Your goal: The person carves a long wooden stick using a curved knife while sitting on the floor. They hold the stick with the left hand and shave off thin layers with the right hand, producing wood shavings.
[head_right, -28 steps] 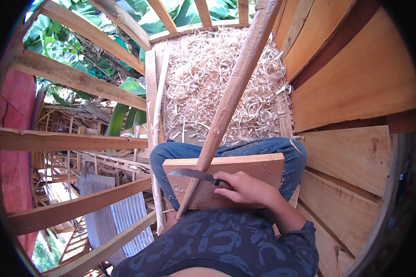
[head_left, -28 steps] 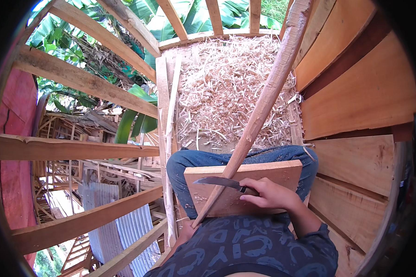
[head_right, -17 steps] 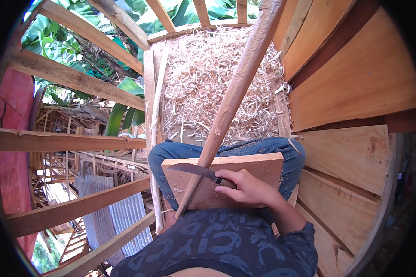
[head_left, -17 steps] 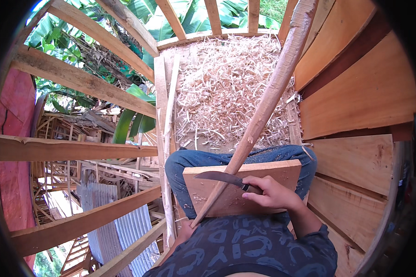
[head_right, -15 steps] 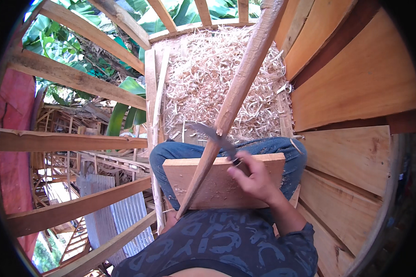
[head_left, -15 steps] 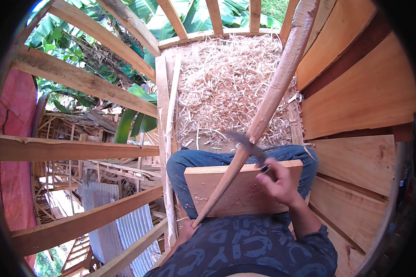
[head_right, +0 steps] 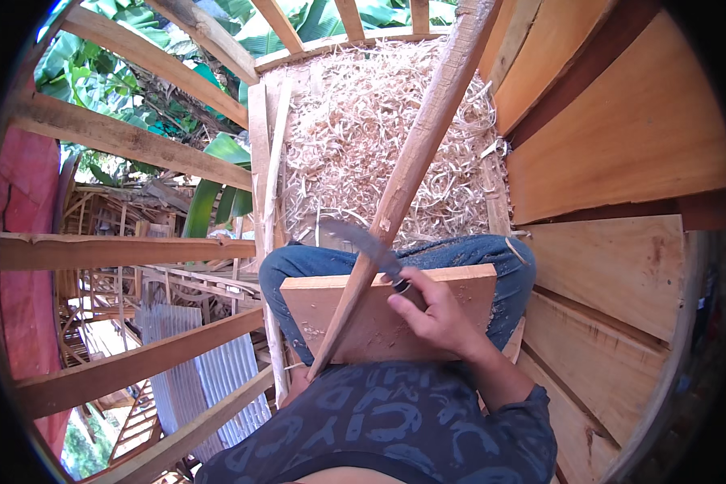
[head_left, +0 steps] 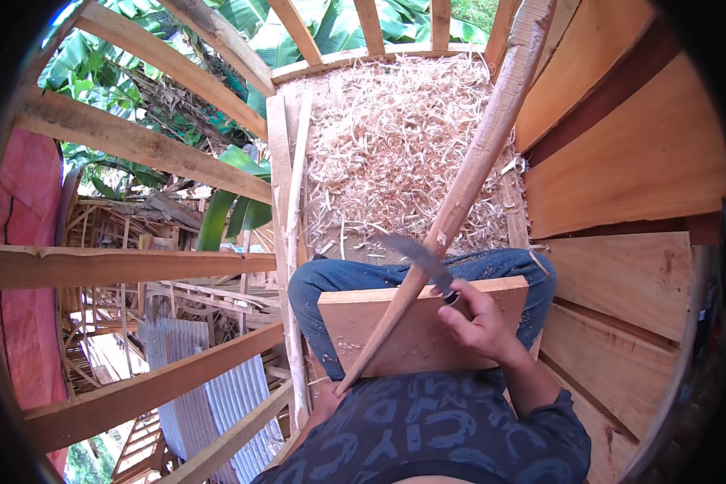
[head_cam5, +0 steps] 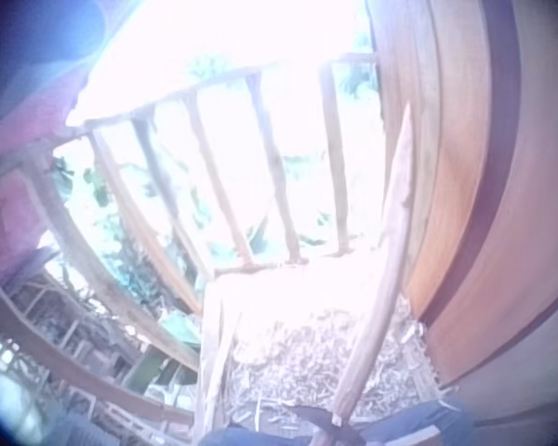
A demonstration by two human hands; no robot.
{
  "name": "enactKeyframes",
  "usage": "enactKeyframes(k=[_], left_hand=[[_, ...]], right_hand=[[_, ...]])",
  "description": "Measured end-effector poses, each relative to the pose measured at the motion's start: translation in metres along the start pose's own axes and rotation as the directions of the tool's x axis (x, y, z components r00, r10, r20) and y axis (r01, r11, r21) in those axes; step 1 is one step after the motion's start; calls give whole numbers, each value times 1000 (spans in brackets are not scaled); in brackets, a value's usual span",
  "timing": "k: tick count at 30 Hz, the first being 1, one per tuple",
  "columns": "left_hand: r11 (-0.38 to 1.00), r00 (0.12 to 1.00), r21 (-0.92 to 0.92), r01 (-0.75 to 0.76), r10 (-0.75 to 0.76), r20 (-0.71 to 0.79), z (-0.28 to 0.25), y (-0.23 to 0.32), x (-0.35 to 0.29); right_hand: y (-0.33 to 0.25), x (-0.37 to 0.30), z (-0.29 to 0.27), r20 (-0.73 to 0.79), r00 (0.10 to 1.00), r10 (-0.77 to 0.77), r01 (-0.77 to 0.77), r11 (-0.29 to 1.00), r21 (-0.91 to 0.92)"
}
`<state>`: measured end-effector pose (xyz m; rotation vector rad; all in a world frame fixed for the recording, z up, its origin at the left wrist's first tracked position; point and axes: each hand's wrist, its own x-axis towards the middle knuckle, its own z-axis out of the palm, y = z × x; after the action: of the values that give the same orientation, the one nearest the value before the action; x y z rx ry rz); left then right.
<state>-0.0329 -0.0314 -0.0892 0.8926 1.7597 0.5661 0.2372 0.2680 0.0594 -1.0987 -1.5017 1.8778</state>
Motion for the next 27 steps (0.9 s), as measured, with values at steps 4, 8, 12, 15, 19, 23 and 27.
enactKeyframes(k=[4,8,12,15,19,23,27], left_hand=[[995,998,95,-36,31,47,-7,-4,-2],[997,998,48,-63,62,10,-3,6,5],[998,999,49,-50,49,18,-3,-24,-6],[999,1000,27,-22,21,16,0,-30,-2],[998,998,45,-42,40,38,-1,-24,1],[982,994,148,-114,113,15,2,-52,0],[992,999,112,-53,54,-5,4,-43,-3]], right_hand=[[1,-1,0,272,954,125,-37,951,-307],[11,9,-9,-107,986,-129,131,991,11],[-2,5,-6,75,997,-7,7,1000,-11],[-18,5,-25,101,991,83,-77,995,-67],[1,3,-13,-38,990,-138,127,971,-204],[9,6,-2,-140,960,-241,178,917,-357],[20,9,-1,-150,931,-332,225,848,-481]])
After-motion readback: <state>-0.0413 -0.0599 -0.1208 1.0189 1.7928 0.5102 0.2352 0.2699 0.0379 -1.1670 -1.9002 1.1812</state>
